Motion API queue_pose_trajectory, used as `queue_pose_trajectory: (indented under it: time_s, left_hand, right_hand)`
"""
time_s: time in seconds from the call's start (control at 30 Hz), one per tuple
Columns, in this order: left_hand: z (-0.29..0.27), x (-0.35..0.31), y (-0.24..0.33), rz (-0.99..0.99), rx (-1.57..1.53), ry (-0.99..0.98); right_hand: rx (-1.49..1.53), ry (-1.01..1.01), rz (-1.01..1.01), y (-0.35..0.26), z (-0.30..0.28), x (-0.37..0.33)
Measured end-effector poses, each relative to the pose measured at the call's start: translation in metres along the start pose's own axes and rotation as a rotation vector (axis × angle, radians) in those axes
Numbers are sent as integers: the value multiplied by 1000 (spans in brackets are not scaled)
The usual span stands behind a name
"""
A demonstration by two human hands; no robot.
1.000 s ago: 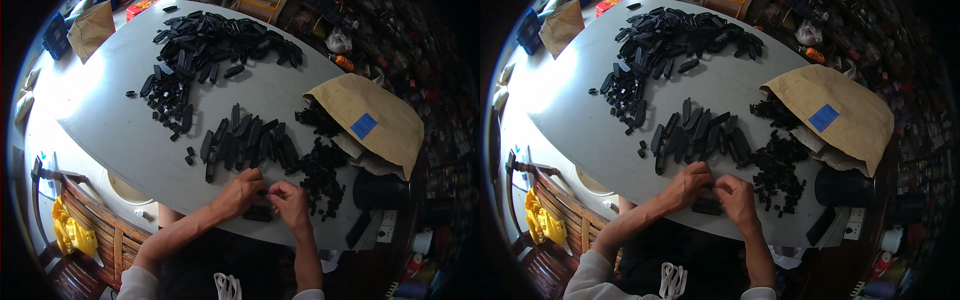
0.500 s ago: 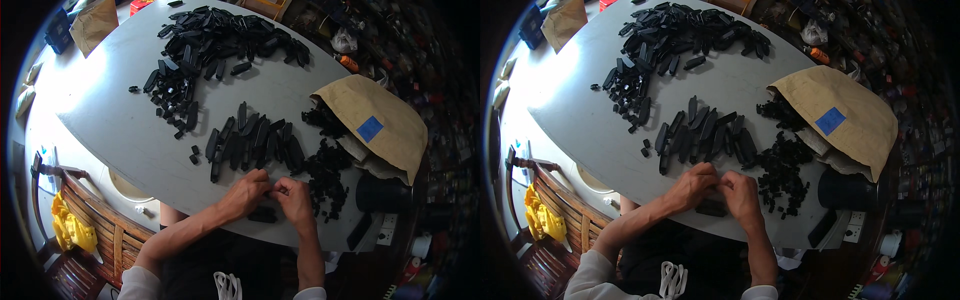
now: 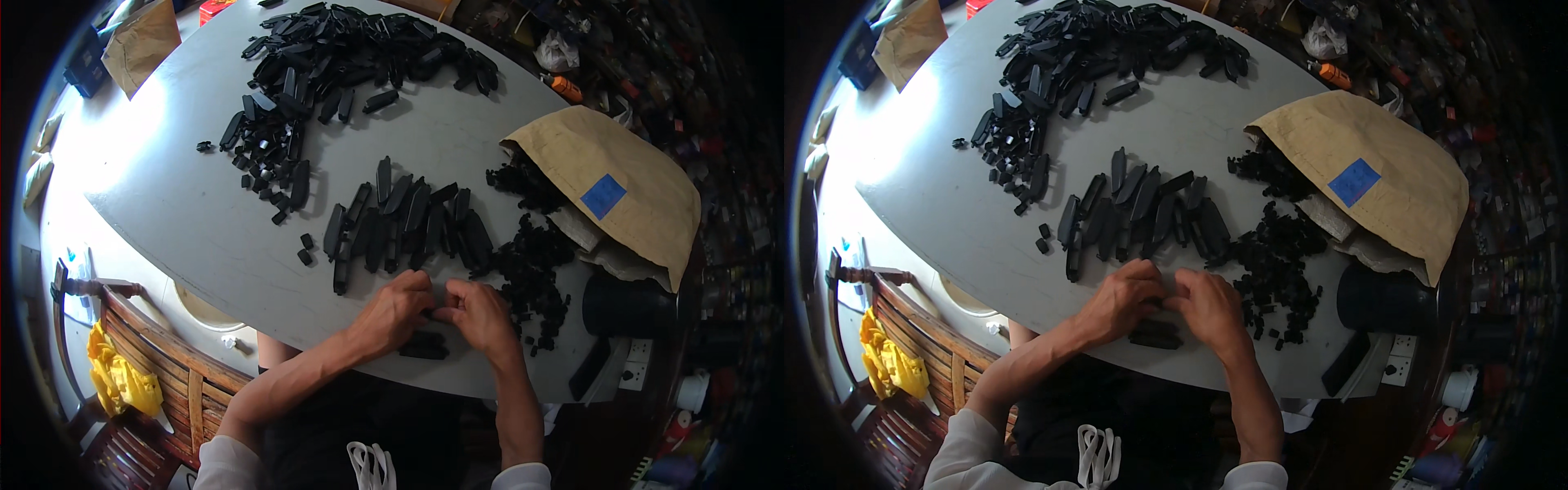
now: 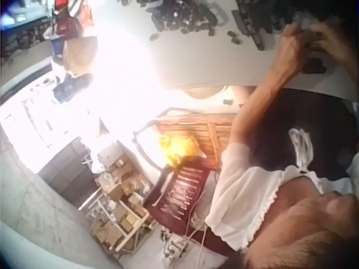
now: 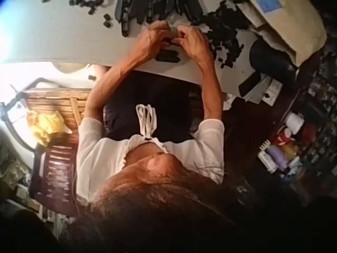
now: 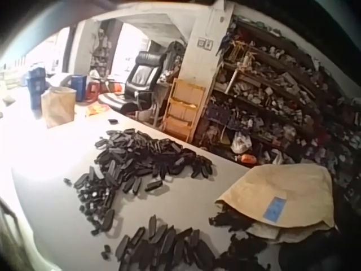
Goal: Assembling small black hardware components by hand at a workbench.
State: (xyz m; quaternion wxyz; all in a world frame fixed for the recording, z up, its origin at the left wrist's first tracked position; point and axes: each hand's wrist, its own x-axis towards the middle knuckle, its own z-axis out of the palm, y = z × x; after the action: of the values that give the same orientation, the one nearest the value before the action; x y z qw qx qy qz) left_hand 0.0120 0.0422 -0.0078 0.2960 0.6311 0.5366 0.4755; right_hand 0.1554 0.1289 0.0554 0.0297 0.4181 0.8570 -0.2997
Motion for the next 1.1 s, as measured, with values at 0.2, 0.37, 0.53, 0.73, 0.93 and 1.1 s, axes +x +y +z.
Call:
queue_pose_trajectory:
  time_s: [0.2,0.37,0.53,0.73,0.93,1.1]
  left_hand:
    - [-7,-2,-2,-38,15,-30]
    - [-27,-9,15,-99,150,-74]
    - [-39,-10,13,-28,181,-92]
    - [-37,27,-6,-36,305,57]
    - [-40,39,1,-49,464,16]
    - [-18,39,-6,137,430,20]
  right_hand:
    - [149,40,41,14,16,-4]
    - [182,204,-132,25,24,-13]
    - [143,496,-92,14,14,19]
    - [-310,637,-36,-3,29,60]
    - [-194,662,-88,11,34,25]
    - [-21,598,-121,22,35,-9]
